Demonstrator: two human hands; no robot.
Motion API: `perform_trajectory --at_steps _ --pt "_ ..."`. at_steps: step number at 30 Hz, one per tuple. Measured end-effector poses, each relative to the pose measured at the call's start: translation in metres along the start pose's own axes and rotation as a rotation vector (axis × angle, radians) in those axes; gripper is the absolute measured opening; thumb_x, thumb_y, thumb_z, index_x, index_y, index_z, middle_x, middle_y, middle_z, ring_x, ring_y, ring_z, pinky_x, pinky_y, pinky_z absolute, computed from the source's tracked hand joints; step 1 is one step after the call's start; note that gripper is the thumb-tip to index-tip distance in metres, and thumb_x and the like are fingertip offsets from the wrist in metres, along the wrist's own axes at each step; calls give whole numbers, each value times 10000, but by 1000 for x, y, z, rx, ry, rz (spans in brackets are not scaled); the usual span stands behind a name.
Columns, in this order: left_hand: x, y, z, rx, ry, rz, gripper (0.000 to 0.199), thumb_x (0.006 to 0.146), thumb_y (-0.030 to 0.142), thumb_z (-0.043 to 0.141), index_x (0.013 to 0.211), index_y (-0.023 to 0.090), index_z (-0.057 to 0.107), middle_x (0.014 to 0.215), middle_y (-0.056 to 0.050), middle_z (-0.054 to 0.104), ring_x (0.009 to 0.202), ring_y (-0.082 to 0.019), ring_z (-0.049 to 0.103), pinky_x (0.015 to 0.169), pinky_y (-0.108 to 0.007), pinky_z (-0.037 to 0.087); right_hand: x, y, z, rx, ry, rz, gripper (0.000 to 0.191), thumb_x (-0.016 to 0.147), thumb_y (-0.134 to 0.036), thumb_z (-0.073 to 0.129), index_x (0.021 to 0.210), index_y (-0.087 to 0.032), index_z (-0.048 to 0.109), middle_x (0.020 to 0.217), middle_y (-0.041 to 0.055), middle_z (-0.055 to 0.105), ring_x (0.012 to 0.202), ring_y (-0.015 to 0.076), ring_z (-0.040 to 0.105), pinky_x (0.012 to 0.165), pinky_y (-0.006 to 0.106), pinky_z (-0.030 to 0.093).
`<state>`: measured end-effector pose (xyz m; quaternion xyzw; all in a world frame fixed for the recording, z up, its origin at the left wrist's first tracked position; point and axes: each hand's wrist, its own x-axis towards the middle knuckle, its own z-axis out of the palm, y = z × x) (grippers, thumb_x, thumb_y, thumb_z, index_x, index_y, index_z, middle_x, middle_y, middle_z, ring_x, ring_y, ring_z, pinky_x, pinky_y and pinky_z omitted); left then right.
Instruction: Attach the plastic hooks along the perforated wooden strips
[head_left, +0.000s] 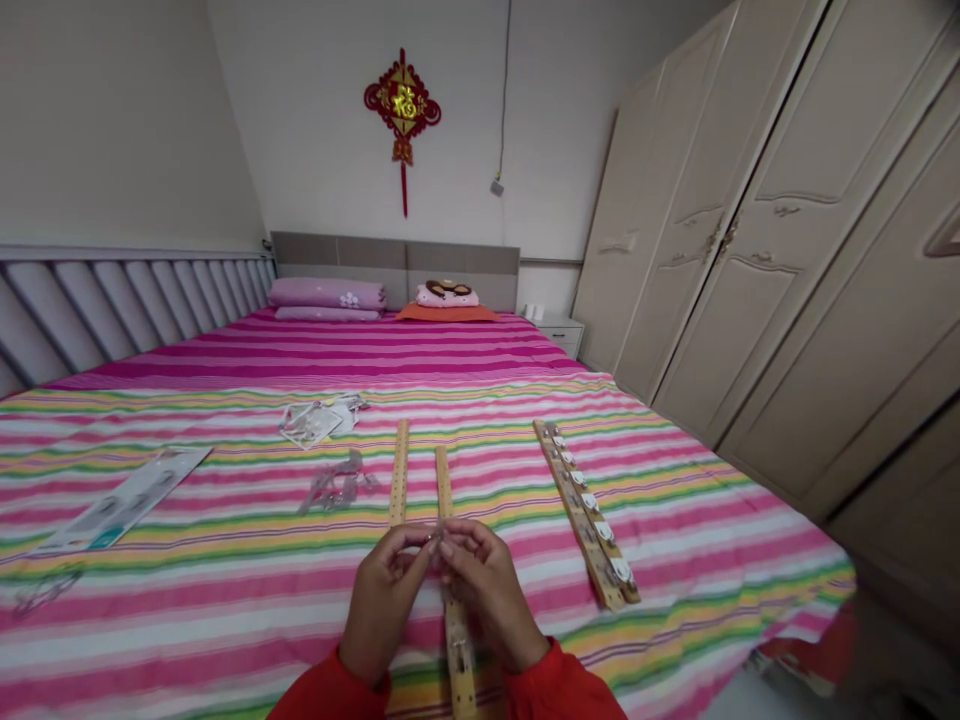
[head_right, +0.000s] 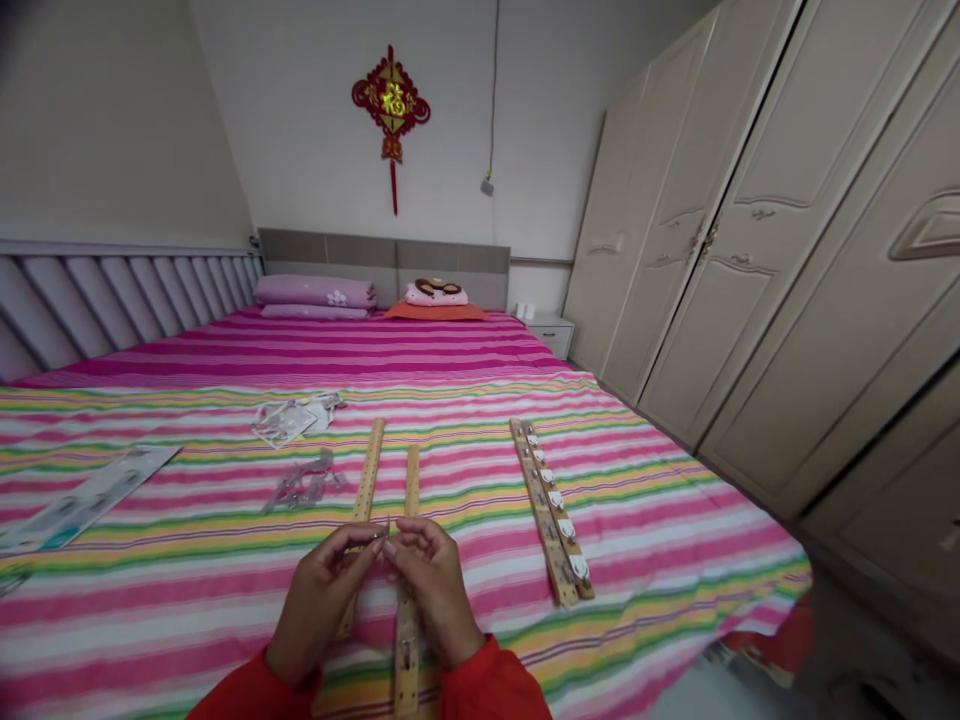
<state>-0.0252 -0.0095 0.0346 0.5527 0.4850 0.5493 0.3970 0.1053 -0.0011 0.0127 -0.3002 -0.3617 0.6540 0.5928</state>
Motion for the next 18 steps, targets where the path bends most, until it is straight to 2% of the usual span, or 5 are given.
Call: perform_trajectory --at_steps 3,6,10,14,18 --pt "-4 -1 3 -2 -14 4 245 728 412 649 818 184 658 851 -40 674 760 -171 638 685 -271 525 -2 -3 0 -29 6 -1 308 667 -340 777 900 -173 666 685 10 663 571 119 582 529 227 454" --pt "-7 -1 5 -6 -31 23 212 716 393 665 788 194 674 862 -47 661 832 -193 626 719 -282 526 -2 -4 -1 -66 39 -8 275 679 -387 748 833 -171 672 633 8 655 533 128 579 508 236 456" --pt "-10 -2 6 -40 23 -17 143 598 311 776 680 218 704 930 -72 648 900 -222 599 729 -264 513 -1 -3 -4 -81 81 8 260 664 -417 742 745 -185 656 520 -23 600 444 125 539 477 247 445" --pt "-12 -4 6 -103 79 -92 164 521 269 822 621 219 703 936 -75 637 863 -216 594 707 -253 498 0 -2 -8 -92 132 -2 265 649 -420 747 732 -187 652 547 -21 611 451 122 539 462 241 443" --pt "-12 -11 5 -76 48 -108 176 551 299 805 642 202 691 928 -72 647 879 -211 606 715 -247 498 -1 -1 -11 -105 164 -33 302 633 -438 758 742 -174 659 577 -7 622 503 129 560 461 230 453"
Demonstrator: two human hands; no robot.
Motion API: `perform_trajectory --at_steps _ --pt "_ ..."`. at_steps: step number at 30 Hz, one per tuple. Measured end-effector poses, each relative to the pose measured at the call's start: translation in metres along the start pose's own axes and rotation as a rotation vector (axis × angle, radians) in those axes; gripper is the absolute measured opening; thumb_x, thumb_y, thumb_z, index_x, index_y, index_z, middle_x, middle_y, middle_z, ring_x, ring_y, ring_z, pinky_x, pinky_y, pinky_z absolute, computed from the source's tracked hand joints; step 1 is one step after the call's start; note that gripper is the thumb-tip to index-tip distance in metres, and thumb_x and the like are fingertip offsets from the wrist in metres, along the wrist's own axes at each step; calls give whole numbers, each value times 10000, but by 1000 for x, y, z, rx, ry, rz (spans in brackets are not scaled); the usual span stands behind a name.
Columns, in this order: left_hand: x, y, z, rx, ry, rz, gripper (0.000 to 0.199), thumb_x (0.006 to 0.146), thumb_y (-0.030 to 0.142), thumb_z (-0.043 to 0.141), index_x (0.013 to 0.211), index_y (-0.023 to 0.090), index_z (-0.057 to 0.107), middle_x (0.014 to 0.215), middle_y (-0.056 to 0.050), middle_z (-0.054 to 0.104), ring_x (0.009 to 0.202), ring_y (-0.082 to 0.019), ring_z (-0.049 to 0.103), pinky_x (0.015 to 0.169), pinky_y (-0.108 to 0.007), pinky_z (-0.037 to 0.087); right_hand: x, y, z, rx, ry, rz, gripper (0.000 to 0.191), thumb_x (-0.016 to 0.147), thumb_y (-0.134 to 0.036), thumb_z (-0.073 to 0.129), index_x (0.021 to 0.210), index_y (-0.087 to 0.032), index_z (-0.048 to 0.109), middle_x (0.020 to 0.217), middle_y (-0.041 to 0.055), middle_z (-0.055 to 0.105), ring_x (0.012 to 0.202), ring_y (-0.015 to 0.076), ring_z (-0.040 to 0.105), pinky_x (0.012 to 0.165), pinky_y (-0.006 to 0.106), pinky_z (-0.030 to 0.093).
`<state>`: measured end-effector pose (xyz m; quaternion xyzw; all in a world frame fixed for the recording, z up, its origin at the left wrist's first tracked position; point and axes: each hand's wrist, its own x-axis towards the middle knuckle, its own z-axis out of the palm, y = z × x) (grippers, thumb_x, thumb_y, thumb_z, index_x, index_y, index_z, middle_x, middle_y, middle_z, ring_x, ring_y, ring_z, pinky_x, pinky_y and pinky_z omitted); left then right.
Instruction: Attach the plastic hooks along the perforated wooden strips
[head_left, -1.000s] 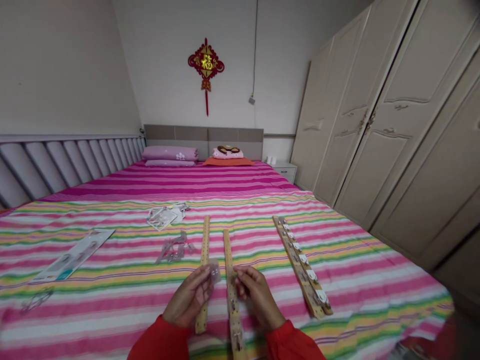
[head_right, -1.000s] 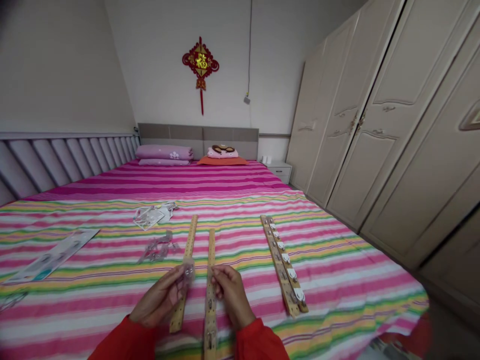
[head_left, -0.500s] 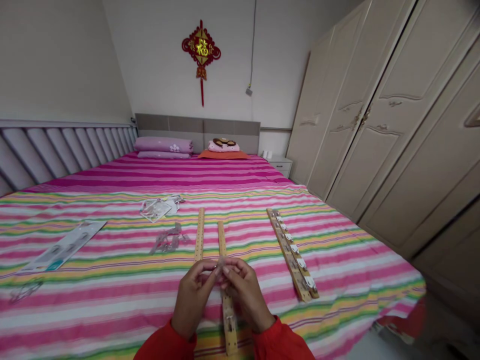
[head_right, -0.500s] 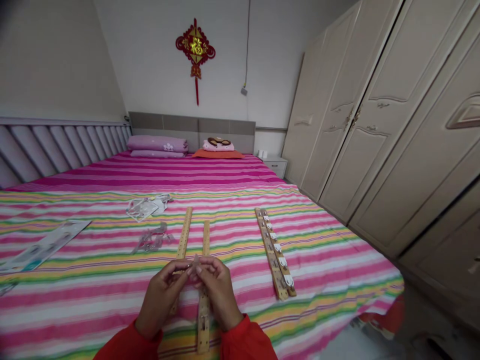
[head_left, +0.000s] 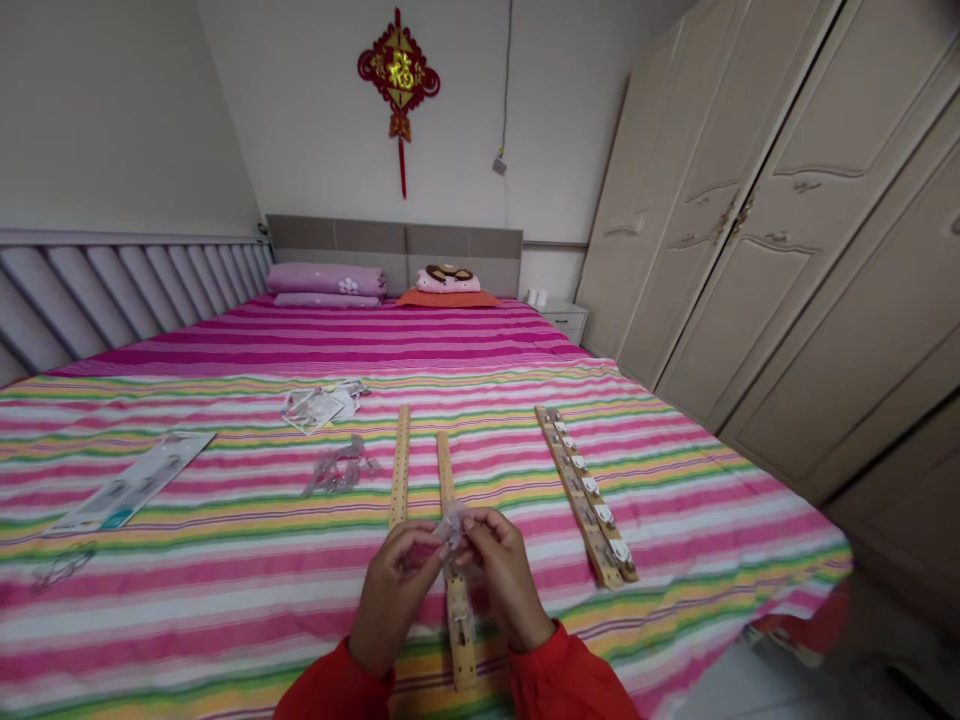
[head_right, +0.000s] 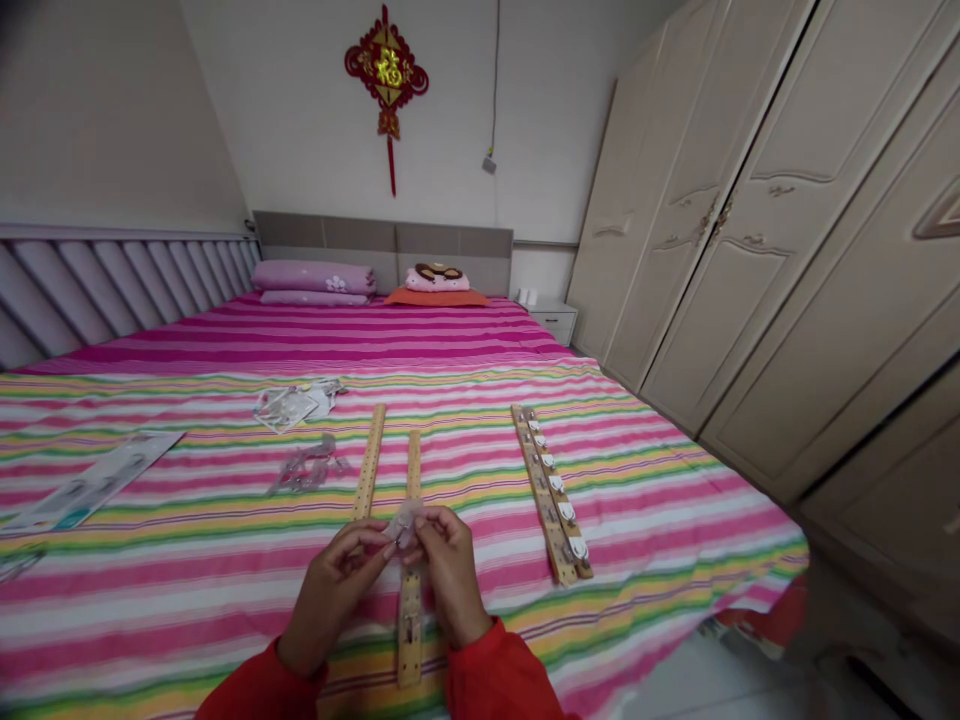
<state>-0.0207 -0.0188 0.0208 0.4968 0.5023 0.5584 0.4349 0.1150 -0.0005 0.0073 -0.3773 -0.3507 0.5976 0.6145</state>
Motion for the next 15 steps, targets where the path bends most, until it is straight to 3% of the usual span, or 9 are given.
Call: perform_trajectory --at_steps 3,6,8,11,15 --pt "2 -9 1 -32 -10 -60 247 579 324 790 749 194 667 855 -59 672 843 -198 627 749 -267 507 0 3 -2 -8 5 -1 307 654 -446 746 747 -166 660 589 0 630 497 122 564 467 226 455" --pt "5 -19 4 -102 41 -149 398 512 312 827 832 186 627 791 -43 681 776 -188 640 724 -281 520 -1 7 -2 3 16 17 316 648 -447 753 746 -164 652 576 -6 625 473 119 561 463 230 454" --pt "6 -23 7 -116 10 -188 458 484 301 841 869 174 625 791 -51 691 767 -191 645 716 -288 523 -1 9 -2 28 31 35 319 638 -441 761 753 -168 643 563 -13 619 467 117 557 457 225 448" --pt "6 -24 9 -113 -106 -199 380 549 335 809 849 159 654 809 -70 709 791 -201 654 738 -295 517 -3 12 -1 52 38 74 308 634 -431 763 747 -175 633 564 -14 621 469 118 555 461 225 442" --pt "13 -19 7 -112 -109 -161 293 601 361 769 799 164 681 799 -53 716 804 -201 653 741 -282 504 -1 11 -3 17 0 105 280 623 -419 764 689 -182 631 635 14 653 560 153 593 490 244 453"
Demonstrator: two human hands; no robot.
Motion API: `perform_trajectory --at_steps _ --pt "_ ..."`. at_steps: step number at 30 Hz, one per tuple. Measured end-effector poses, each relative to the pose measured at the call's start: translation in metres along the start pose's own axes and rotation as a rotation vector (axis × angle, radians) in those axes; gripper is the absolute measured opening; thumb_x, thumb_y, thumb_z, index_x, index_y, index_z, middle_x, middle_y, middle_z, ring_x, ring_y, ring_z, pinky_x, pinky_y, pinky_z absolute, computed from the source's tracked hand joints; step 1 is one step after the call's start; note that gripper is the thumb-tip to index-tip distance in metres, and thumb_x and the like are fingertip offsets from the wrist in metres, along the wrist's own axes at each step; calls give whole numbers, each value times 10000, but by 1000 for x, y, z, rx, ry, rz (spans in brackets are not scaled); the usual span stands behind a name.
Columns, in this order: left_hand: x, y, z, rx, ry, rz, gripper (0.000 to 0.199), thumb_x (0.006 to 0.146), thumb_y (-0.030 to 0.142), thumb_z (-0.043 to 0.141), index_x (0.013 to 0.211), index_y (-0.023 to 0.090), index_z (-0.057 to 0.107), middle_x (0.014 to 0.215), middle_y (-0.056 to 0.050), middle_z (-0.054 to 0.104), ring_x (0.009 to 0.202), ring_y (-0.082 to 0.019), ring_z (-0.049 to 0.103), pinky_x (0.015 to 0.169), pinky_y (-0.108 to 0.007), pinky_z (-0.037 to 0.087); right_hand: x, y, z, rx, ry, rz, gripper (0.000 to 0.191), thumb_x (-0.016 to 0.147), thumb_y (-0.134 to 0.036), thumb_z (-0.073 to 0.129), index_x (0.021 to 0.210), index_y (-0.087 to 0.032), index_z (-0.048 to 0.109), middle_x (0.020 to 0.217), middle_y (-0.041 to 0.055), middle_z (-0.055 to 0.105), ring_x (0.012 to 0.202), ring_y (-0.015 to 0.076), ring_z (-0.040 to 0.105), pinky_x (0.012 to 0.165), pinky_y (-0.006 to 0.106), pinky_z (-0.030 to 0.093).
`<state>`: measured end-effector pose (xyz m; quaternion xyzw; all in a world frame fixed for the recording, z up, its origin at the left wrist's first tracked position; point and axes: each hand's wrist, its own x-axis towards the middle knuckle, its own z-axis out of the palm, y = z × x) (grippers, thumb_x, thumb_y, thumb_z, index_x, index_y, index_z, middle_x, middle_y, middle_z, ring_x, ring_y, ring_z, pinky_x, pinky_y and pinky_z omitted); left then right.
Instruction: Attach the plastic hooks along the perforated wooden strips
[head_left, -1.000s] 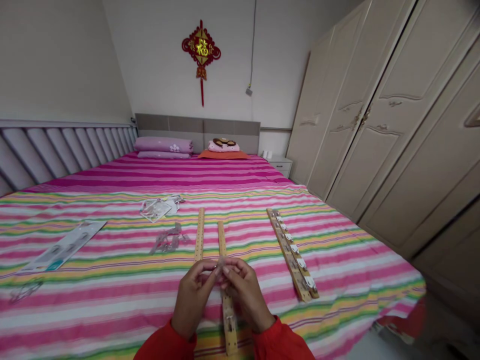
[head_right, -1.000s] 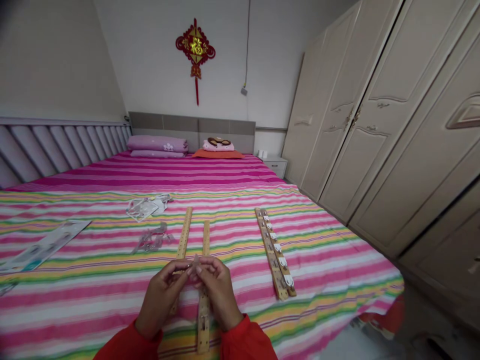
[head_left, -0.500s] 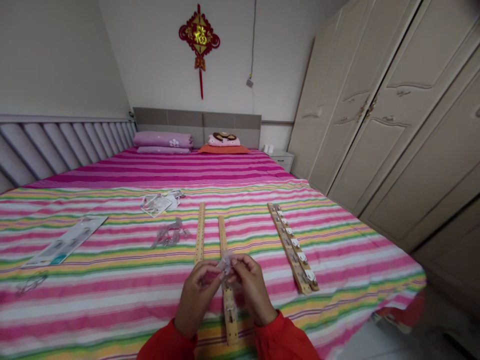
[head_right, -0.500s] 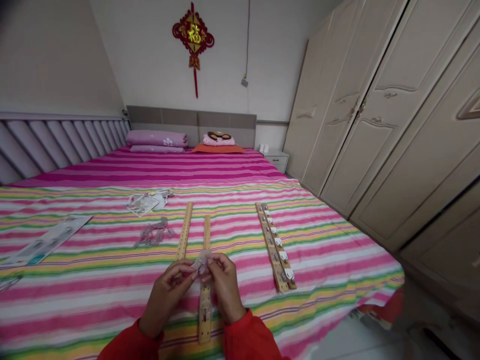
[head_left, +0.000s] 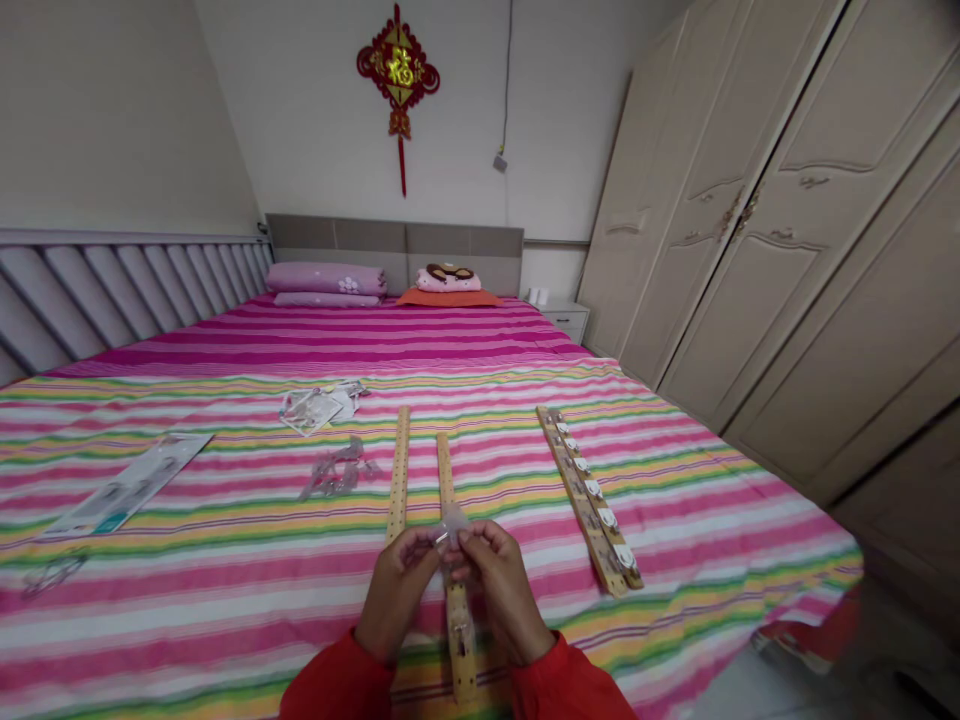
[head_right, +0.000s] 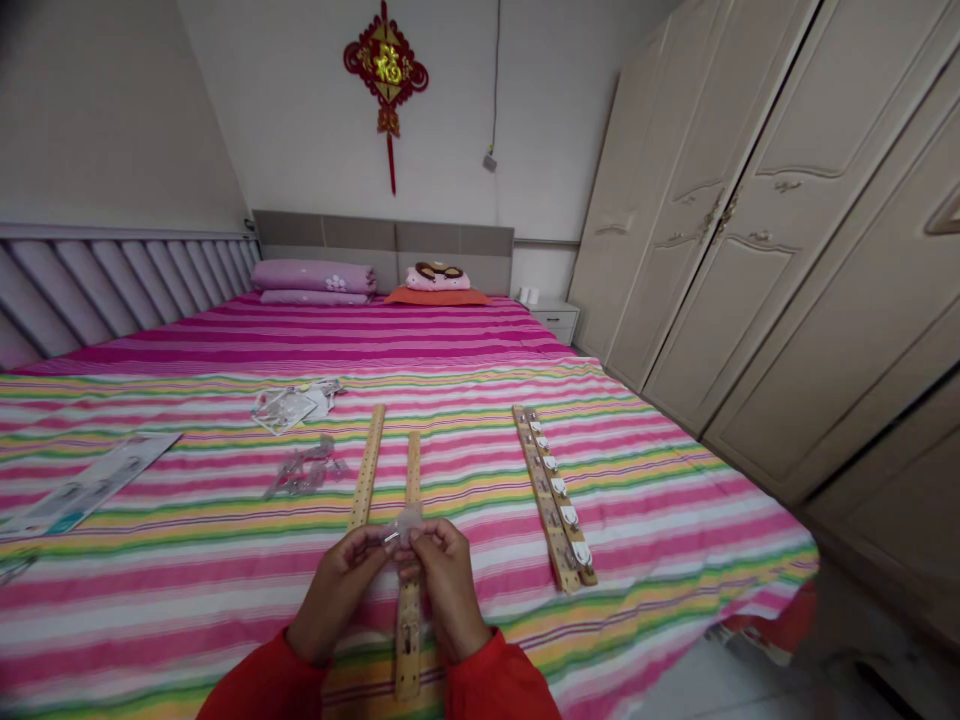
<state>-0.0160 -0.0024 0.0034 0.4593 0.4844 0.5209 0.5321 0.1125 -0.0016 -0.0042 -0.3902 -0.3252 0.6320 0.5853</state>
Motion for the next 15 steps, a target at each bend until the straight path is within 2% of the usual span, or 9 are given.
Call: perform_trajectory --at_steps 2,6,8,10,12,15 --pt "7 5 -3 8 -7 6 275 605 364 762 775 162 685 775 -48 712 780 -195 644 721 -275 497 4 -3 -3 -38 -11 -15 259 621 -396 768 693 -178 649 620 12 645 563 148 578 487 235 431" --pt "23 19 -7 57 -102 -11 257 600 365 756 742 159 700 740 -42 705 755 -183 624 699 -264 480 20 -14 -10 -95 33 -136 278 605 -349 785 819 -189 704 630 -11 637 551 122 532 510 236 412" --pt "33 24 -7 82 -147 -27 259 583 356 764 740 157 711 725 -37 702 723 -170 613 673 -252 469 29 -18 -12 -147 10 -172 238 595 -336 787 767 -188 716 642 -5 650 576 130 540 534 246 420" --pt "43 27 -6 83 -170 -66 279 559 351 778 742 151 713 694 -28 693 656 -144 594 616 -233 450 38 -20 -14 -179 -31 -157 205 585 -337 786 694 -183 707 581 -15 632 511 114 508 497 244 397" --pt "55 25 -5 54 -153 -122 319 527 354 797 746 141 704 640 -13 671 585 -114 567 564 -215 429 47 -18 -15 -181 -58 -116 216 566 -344 789 656 -175 688 507 -29 602 436 97 472 452 236 370" --pt "72 17 -4 -6 -73 -185 378 475 348 828 748 133 678 588 5 645 550 -99 564 550 -209 433 60 -12 -17 -180 -62 -51 249 540 -343 795 644 -157 666 463 -21 602 411 100 497 440 229 378"
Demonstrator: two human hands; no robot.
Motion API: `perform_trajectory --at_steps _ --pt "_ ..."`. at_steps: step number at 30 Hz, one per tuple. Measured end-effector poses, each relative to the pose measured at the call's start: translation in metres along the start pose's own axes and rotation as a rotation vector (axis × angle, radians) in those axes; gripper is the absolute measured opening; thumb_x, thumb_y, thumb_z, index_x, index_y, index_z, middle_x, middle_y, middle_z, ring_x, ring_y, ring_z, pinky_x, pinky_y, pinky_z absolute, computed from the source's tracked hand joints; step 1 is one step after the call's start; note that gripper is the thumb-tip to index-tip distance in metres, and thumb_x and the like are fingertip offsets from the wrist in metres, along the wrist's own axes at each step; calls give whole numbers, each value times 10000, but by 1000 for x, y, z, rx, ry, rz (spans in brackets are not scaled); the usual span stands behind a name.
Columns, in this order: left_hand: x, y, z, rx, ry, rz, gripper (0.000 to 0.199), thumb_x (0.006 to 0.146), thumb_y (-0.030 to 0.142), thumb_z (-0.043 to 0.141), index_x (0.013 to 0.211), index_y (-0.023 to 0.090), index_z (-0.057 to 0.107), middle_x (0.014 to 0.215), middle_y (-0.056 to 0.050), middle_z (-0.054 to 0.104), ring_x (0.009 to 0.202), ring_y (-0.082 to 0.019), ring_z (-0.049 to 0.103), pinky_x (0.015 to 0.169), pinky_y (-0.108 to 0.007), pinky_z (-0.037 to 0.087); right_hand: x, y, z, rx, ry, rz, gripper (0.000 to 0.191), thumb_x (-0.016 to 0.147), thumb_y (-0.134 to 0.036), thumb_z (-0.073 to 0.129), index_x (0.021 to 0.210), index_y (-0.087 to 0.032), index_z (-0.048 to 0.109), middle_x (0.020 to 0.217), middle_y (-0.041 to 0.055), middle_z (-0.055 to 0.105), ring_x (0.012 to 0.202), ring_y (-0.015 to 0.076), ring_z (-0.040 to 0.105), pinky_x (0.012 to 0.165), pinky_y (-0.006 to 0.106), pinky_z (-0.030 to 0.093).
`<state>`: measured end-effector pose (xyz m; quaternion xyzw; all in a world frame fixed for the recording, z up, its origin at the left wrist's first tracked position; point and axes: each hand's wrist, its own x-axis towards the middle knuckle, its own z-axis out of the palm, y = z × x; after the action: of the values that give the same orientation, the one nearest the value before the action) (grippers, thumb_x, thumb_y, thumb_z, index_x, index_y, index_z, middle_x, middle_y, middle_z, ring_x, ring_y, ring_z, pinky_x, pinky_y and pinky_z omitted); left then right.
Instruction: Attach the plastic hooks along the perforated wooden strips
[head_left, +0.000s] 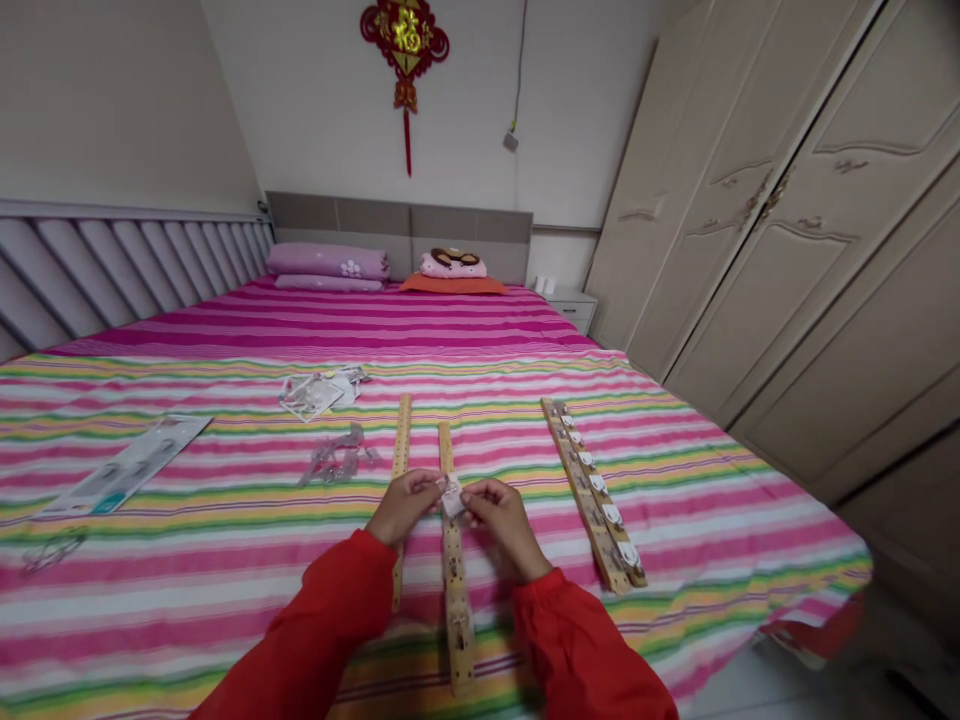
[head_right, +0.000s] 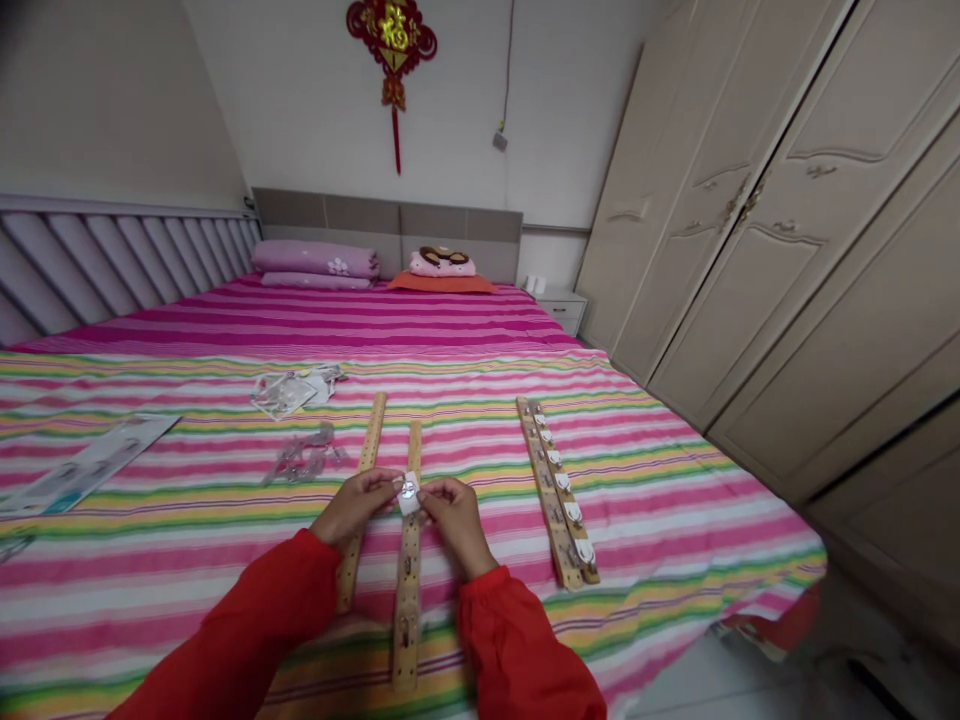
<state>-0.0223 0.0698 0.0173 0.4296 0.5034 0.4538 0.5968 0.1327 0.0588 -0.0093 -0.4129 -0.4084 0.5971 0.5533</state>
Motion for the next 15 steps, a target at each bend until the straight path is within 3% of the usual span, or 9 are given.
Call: perform_trajectory --at_steps 8,15 --pt "43 -21 -4 -52 114 32 432 350 183 858 713 127 630 586 7 641 571 -129 608 589 -254 487 36 25 -1 42 99 28 254 474 -264 787 629 -156 617 415 -46 558 376 91 479 391 205 326" --pt "60 -35 -7 4 150 42 326 387 87 807 650 118 617 566 6 617 553 -133 591 567 -259 477 50 42 -2 10 116 3 182 498 -233 737 613 -161 616 421 -67 532 375 71 420 398 202 288"
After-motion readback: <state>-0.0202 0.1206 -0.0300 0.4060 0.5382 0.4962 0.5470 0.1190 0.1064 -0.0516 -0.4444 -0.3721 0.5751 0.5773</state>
